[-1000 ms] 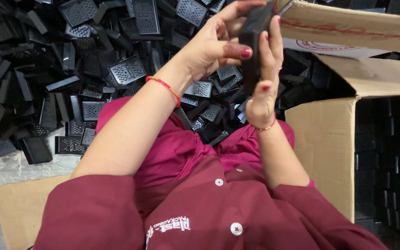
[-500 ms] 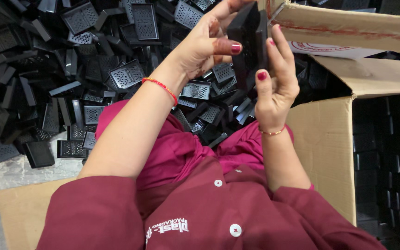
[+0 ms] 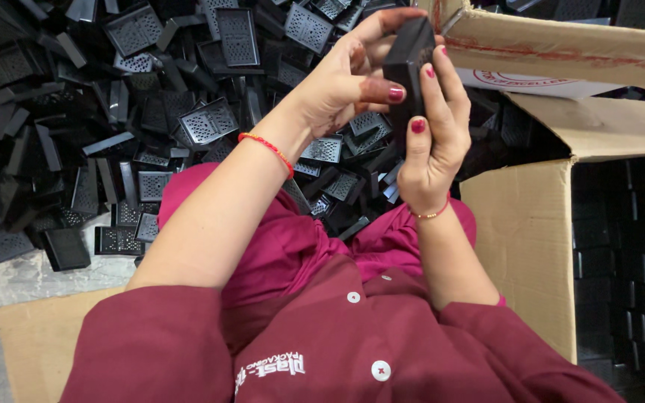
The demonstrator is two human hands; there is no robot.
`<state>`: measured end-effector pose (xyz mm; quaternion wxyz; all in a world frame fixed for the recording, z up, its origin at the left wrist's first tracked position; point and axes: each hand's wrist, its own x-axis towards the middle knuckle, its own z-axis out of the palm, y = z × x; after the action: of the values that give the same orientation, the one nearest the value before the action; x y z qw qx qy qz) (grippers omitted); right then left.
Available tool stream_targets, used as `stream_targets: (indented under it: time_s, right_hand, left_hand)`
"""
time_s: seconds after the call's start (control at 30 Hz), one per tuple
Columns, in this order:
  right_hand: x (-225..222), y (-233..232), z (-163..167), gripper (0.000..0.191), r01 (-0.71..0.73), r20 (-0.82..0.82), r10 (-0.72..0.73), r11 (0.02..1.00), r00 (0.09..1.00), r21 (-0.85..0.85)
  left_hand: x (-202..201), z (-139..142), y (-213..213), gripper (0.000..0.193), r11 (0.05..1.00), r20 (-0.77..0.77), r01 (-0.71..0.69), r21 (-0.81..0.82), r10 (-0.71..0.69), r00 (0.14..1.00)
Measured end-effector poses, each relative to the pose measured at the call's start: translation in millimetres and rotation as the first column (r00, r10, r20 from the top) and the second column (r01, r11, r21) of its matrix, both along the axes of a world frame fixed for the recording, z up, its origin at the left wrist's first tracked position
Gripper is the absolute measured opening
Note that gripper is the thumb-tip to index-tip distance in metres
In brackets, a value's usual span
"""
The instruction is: The person sits on the floor and repeatedly picks up small black plastic components from a large pile. They turn each component over in their hands to inspect its surfaces and then place it into a cardboard box. The process continues throughout the clip.
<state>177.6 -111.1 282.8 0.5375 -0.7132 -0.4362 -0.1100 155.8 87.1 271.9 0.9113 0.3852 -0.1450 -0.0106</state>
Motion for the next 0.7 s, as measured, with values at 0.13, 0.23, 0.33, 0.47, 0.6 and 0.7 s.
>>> stream_targets:
  time_s: [0.13,0.23,0.33,0.47,0.6,0.7]
  right_hand:
    - [-1.7,5.0,-8.0,0.043,-0.055,-0.075,0.062,0.994,0.995,0.09]
    - [-4.2,4.9,-13.1,0.043,-0.078,-0.128,0.09,0.993,0.988,0.093]
    - [-6.2,3.2,-15.2,0.046,-0.123,-0.159,0.13,0.991,0.979,0.053]
    - [-4.4,0.5,-11.8,0.062,-0.19,-0.184,0.186,0.982,0.965,-0.002]
    - [3.6,-4.3,-2.6,0.079,-0.302,-0.186,0.291,0.953,0.939,-0.032]
    - [10.1,-7.6,2.4,0.089,-0.365,-0.214,0.363,0.93,0.907,0.033]
  left_hand:
    - [-1.8,0.9,-1.2,0.084,1.0,-0.032,-0.015,0.006,0.016,0.999]
    - [-2.6,-0.2,-1.5,0.083,0.999,-0.059,-0.029,0.023,0.031,0.998]
    - [-2.5,-3.5,-0.8,0.082,0.998,-0.045,-0.031,0.05,0.033,0.998]
    - [-3.8,-7.5,2.6,0.084,0.996,-0.051,-0.043,0.078,0.047,0.998]
    - [-2.4,-5.4,7.1,0.08,0.998,-0.056,-0.014,-0.068,0.01,0.998]
    - [-1.3,-2.9,3.3,0.073,0.986,-0.074,-0.048,-0.158,0.037,0.997]
